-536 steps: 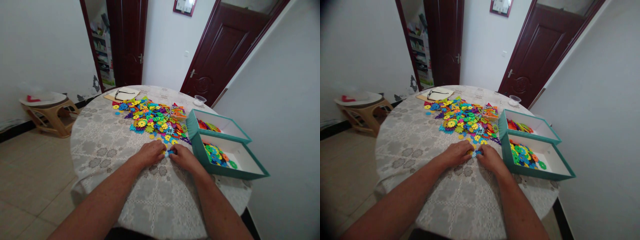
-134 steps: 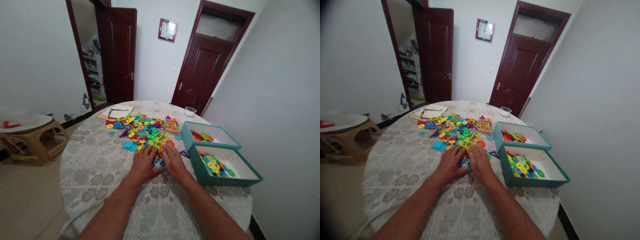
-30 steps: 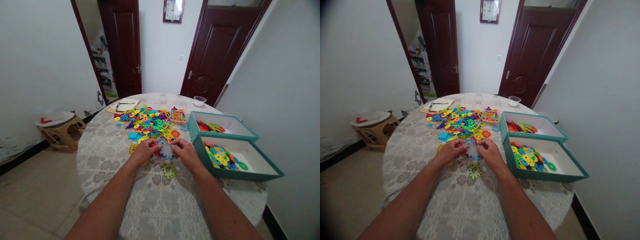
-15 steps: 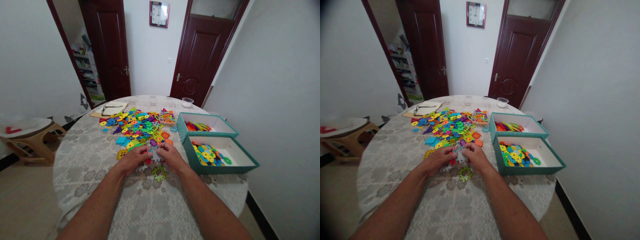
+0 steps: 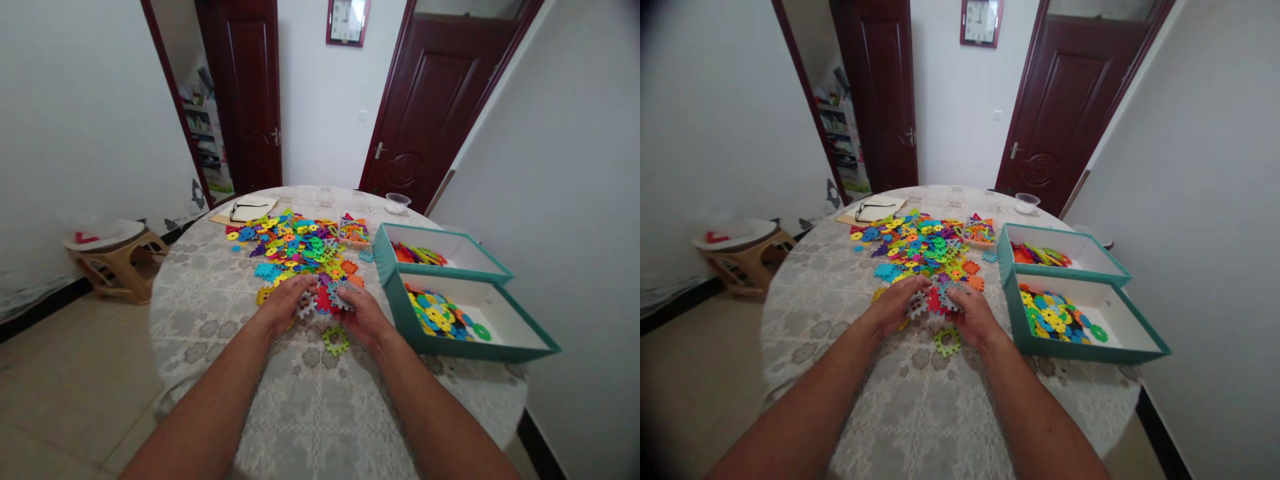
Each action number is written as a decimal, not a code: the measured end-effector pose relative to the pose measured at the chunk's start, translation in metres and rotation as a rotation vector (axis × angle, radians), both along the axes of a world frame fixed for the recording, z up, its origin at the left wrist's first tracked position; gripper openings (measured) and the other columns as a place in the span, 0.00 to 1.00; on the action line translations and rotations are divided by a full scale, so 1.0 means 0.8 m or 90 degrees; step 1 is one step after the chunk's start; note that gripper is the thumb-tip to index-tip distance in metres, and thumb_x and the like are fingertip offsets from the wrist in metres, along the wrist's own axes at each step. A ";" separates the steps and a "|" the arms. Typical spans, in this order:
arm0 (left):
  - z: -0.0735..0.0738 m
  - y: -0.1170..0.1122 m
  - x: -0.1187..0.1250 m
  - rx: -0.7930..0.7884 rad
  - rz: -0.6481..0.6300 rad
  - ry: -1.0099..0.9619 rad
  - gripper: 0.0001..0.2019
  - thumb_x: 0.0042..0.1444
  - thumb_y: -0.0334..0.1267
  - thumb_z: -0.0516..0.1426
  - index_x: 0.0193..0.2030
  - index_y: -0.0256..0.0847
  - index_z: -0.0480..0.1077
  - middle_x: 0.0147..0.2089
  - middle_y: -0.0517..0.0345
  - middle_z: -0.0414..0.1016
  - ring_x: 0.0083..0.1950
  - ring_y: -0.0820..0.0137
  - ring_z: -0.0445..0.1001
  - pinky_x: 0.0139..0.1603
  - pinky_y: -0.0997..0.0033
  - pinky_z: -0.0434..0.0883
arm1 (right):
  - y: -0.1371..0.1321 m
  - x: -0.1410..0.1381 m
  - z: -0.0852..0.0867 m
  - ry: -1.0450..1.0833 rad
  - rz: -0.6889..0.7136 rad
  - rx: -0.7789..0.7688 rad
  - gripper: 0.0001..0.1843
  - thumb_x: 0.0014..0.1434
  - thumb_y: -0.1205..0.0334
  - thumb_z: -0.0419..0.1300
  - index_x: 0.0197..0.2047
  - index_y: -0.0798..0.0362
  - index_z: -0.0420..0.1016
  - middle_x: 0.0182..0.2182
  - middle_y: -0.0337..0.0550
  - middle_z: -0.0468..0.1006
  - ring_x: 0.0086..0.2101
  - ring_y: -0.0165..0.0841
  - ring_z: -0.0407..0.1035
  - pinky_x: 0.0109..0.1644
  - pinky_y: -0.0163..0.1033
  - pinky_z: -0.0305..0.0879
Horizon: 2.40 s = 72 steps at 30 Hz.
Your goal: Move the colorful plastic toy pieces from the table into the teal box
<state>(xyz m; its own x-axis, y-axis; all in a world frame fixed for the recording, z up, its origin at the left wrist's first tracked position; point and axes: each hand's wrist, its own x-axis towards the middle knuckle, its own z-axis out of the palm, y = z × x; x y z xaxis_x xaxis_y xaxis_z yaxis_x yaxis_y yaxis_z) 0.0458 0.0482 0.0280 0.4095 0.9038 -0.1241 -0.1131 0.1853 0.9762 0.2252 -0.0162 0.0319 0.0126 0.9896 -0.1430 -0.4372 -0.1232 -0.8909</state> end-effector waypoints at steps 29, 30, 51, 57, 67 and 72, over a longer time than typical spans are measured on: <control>-0.034 0.017 -0.011 0.670 0.058 0.572 0.13 0.62 0.40 0.60 0.52 0.42 0.77 0.50 0.44 0.79 0.55 0.53 0.73 0.60 0.53 0.68 | 0.048 0.212 0.126 -1.163 -0.363 0.050 0.24 0.62 0.62 0.56 0.62 0.56 0.73 0.51 0.58 0.81 0.48 0.46 0.75 0.52 0.45 0.66; -0.033 0.015 -0.010 0.673 0.037 0.573 0.14 0.61 0.43 0.62 0.52 0.43 0.77 0.50 0.45 0.79 0.54 0.54 0.73 0.59 0.53 0.67 | 0.058 0.226 0.124 -1.202 -0.364 0.024 0.25 0.62 0.63 0.56 0.62 0.57 0.73 0.51 0.60 0.81 0.48 0.46 0.75 0.52 0.45 0.66; -0.023 0.000 -0.007 0.683 0.018 0.596 0.21 0.57 0.38 0.62 0.57 0.41 0.73 0.52 0.44 0.71 0.55 0.53 0.70 0.59 0.51 0.69 | 0.035 0.073 0.048 -1.118 -0.040 0.206 0.25 0.65 0.68 0.54 0.64 0.58 0.72 0.60 0.58 0.76 0.59 0.43 0.69 0.66 0.45 0.61; -0.033 0.005 -0.007 0.607 0.006 0.499 0.28 0.56 0.26 0.56 0.65 0.45 0.66 0.57 0.49 0.63 0.55 0.62 0.71 0.59 0.61 0.73 | 0.069 0.065 -0.030 -1.166 -0.042 0.093 0.35 0.62 0.73 0.54 0.72 0.54 0.64 0.68 0.57 0.66 0.66 0.45 0.61 0.68 0.47 0.56; -0.038 0.012 -0.004 0.567 0.074 0.433 0.28 0.55 0.23 0.54 0.61 0.44 0.71 0.57 0.50 0.64 0.59 0.63 0.70 0.66 0.63 0.69 | 0.035 0.044 -0.022 -1.200 0.045 0.145 0.21 0.66 0.70 0.52 0.59 0.53 0.75 0.53 0.53 0.77 0.55 0.41 0.68 0.60 0.40 0.58; -0.042 0.014 -0.005 0.568 0.021 0.447 0.23 0.55 0.23 0.54 0.55 0.44 0.74 0.51 0.51 0.72 0.56 0.62 0.73 0.61 0.61 0.73 | 0.004 0.035 -0.024 -1.165 0.064 0.205 0.15 0.67 0.68 0.52 0.51 0.52 0.78 0.47 0.50 0.80 0.49 0.40 0.70 0.54 0.39 0.60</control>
<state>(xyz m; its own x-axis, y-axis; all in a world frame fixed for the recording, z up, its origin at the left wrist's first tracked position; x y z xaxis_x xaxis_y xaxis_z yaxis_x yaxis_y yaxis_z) 0.0421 0.0596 -0.0054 0.4782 0.7937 0.3761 0.5196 -0.6008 0.6075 0.2529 -0.0132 0.0124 -0.1380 0.9792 0.1491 0.9702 0.1639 -0.1784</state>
